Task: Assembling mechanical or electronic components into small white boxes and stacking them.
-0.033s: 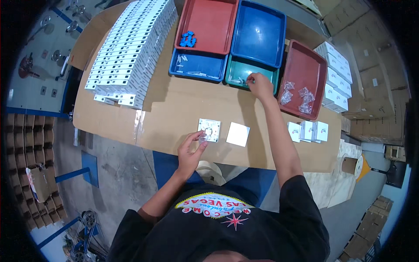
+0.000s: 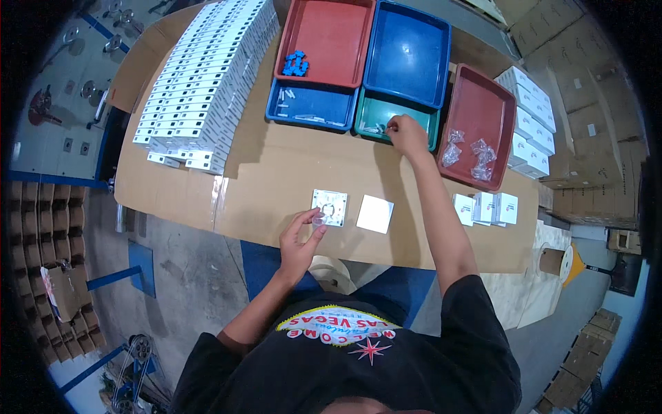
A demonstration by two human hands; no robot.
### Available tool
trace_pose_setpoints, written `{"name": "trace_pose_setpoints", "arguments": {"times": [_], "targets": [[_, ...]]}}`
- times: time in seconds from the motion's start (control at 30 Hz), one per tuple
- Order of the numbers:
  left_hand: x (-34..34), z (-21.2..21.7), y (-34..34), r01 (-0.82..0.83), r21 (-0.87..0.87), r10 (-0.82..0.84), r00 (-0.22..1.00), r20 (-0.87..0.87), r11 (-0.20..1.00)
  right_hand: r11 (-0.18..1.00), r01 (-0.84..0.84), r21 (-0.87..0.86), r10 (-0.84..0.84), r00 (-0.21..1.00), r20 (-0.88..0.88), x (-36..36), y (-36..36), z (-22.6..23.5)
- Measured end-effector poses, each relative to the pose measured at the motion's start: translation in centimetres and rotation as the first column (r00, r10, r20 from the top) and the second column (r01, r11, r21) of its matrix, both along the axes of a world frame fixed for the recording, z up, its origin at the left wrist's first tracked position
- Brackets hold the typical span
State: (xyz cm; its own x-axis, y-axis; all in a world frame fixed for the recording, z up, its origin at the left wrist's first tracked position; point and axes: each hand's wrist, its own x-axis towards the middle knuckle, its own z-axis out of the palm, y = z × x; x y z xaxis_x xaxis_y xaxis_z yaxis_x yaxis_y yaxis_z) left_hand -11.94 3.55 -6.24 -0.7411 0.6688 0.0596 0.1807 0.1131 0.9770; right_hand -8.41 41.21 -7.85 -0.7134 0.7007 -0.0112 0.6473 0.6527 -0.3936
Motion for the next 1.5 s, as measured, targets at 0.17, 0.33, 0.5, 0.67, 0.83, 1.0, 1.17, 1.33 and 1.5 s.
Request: {"name": "trace_pose_setpoints", "arguments": {"times": [0.17, 0.33, 0.5, 0.67, 0.83, 1.0, 1.17, 1.33, 1.5], "targets": [[-0.7, 0.0, 0.5, -0.003, -0.015, 0.002, 1.000, -0.007, 1.000, 0.998, -0.049, 0.046, 0.045, 0.995, 0.083, -1.7, 0.8, -2.8], [-1.3, 0.1, 1.9, -0.010, 0.023, 0.009, 1.000, 0.027, 1.000, 0.997, -0.040, 0.064, 0.034, 0.995, 0.095, -2.0, 1.0, -3.1], [-2.3, 0.7, 2.8, -0.016, -0.005, 0.015, 0.997, -0.079, 1.000, 1.000, 0.004, 0.021, -0.005, 0.999, 0.047, -1.5, 1.2, -1.4], [-3.4, 1.8, 3.6, -0.031, 0.020, 0.034, 0.989, -0.141, 0.999, 0.965, -0.126, -0.231, 0.035, 0.931, -0.362, 1.9, -0.2, 2.6], [-3.3, 0.8, 2.9, -0.037, 0.094, 0.052, 0.984, -0.170, 0.995, 0.729, -0.276, -0.627, -0.011, 0.911, -0.413, 5.0, -10.5, 7.6], [-2.4, 1.4, 2.3, 0.004, 0.107, 0.020, 0.975, -0.221, 0.994, 0.633, -0.304, -0.712, -0.031, 0.909, -0.416, 5.2, -17.7, 9.1], [-1.7, 1.8, 0.9, 0.042, 0.130, -0.008, 0.968, -0.251, 0.991, 0.756, -0.384, -0.530, 0.191, 0.904, -0.383, 4.8, -20.7, 9.3], [-0.8, 1.2, 0.1, 0.064, 0.160, -0.047, 0.993, -0.112, 0.985, 0.745, -0.426, -0.513, 0.216, 0.882, -0.419, 5.9, -21.5, 9.1], [0.5, -1.2, -0.5, -0.076, 0.241, -0.096, 0.773, 0.628, 0.968, 0.700, -0.433, -0.568, 0.184, 0.878, -0.442, 6.7, -21.7, 9.7]]}}
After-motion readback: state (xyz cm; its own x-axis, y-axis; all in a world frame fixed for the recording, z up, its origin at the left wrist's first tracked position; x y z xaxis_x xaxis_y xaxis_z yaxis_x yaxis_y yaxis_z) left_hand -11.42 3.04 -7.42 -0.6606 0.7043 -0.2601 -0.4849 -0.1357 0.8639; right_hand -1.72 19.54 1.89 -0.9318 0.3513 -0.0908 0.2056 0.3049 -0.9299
